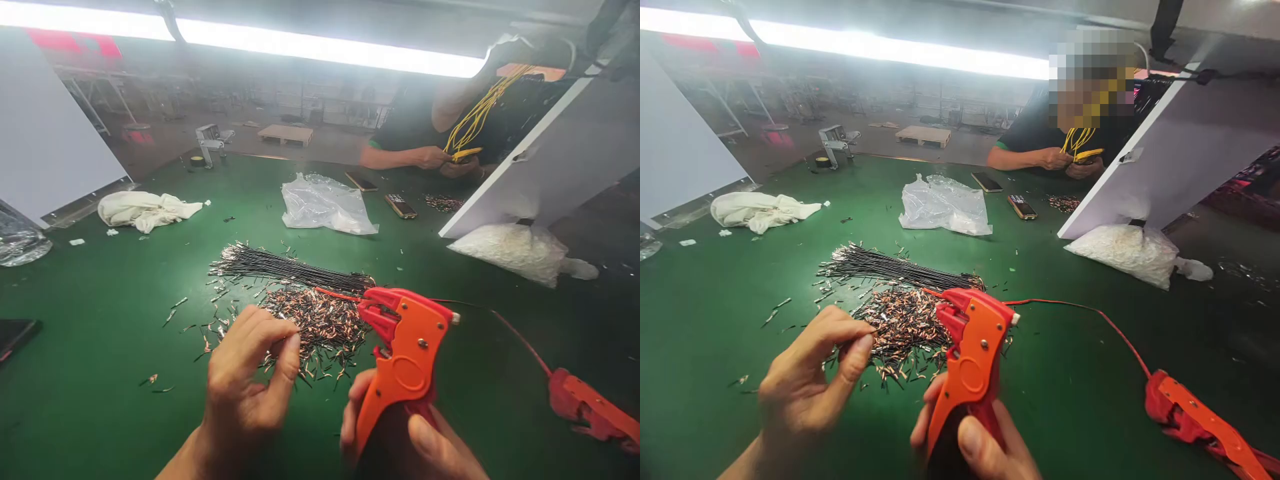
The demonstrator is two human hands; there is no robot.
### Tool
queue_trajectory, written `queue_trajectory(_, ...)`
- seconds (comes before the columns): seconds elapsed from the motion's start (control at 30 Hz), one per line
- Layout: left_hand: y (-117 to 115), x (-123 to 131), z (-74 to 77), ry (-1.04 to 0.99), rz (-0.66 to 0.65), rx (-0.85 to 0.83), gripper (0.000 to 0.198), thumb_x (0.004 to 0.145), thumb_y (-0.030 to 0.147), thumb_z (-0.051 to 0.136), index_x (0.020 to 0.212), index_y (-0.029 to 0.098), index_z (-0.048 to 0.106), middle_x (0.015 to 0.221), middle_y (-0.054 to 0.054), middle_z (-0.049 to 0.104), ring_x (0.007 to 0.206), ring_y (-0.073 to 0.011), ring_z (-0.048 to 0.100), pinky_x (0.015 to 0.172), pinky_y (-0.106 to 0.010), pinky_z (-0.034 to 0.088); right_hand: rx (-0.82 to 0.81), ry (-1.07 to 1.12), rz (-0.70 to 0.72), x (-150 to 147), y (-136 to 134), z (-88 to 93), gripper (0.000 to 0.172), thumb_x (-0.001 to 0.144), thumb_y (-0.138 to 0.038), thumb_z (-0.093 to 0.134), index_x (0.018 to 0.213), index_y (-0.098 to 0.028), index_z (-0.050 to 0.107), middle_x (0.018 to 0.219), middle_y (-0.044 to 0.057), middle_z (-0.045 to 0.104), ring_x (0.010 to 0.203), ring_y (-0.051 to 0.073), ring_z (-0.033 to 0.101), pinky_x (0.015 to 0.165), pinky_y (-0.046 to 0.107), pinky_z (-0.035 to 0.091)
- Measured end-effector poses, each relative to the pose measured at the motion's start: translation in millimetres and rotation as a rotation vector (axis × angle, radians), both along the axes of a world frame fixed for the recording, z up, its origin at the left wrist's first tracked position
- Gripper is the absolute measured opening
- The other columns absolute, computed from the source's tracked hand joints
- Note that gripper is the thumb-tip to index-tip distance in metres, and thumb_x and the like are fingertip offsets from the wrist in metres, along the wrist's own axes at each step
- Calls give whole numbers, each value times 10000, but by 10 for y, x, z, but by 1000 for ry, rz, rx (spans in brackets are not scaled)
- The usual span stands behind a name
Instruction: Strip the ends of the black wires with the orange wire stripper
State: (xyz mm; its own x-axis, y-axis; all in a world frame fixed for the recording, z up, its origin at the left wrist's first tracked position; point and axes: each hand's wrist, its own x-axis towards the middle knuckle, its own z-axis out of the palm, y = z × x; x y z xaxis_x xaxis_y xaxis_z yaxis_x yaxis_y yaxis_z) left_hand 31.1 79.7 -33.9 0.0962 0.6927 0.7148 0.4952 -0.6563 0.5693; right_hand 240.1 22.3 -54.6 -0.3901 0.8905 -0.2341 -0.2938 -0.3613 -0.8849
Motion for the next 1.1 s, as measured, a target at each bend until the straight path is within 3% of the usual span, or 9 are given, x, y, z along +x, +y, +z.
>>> queue_trajectory(0.1,-1,-7,-8,27,54,47,182,815,-19,583,899,142,604,687,20,522,651,-98,447,576,-250,388,278,-567,-315,117,75,32,385,873,-561,514,1067,-238,593,985,83,667,910,266,602,842,409,454)
queue_trajectory(0.17,4,-9,-11,51,88,88,199,806,-26,603,915,139,618,707,14,552,669,-99,461,605,-254,407,442,-945,-448,219,151,50,309,881,-513,533,1037,-252,593,998,68,649,902,273,592,799,404,449)
queue_trajectory(0.23,14,-7,-11,67,111,110,209,801,-26,617,926,141,627,738,2,581,700,-109,486,632,-263,427,615,-1220,-470,303,215,38,309,863,-492,577,1059,-253,589,957,62,642,859,280,584,753,414,440)
queue_trajectory(0.33,27,1,-10,91,124,133,216,794,-17,631,935,147,635,764,-13,604,728,-125,511,646,-274,444,870,-1426,-344,322,243,-28,311,837,-395,633,1091,-225,577,945,77,646,870,294,567,745,434,427)
queue_trajectory(0.53,19,38,-55,207,86,172,233,789,1,640,950,169,626,795,-28,597,760,-147,500,672,-299,461,1087,-1432,-83,80,129,-103,524,639,-357,833,1067,-188,582,923,86,634,848,300,553,778,469,441)
queue_trajectory(0.8,6,100,-153,286,20,101,218,800,0,619,943,165,619,810,-43,589,775,-164,489,683,-307,446,1027,-1395,26,44,99,-109,690,596,-512,867,1119,-179,566,1103,141,622,1005,357,567,860,534,466)
queue_trajectory(0.9,-5,127,-195,322,6,104,218,792,-4,619,936,159,620,806,-48,589,773,-167,480,689,-312,446,928,-1229,-32,53,117,-55,668,713,-506,790,1232,-188,515,1147,131,628,1027,328,593,859,509,497)
queue_trajectory(1.0,-24,159,-230,360,9,118,203,796,-3,611,907,167,623,790,-43,591,766,-164,470,701,-315,444,800,-1017,-258,44,149,-8,334,899,-303,600,1215,-216,538,1044,72,680,933,230,647,796,395,540)
queue_trajectory(1.1,-46,188,-260,387,-3,122,205,800,-1,609,906,174,629,782,-37,600,767,-162,468,709,-310,445,800,-944,-426,15,198,-29,166,907,-189,547,1040,-231,636,867,25,717,801,188,664,731,340,541)
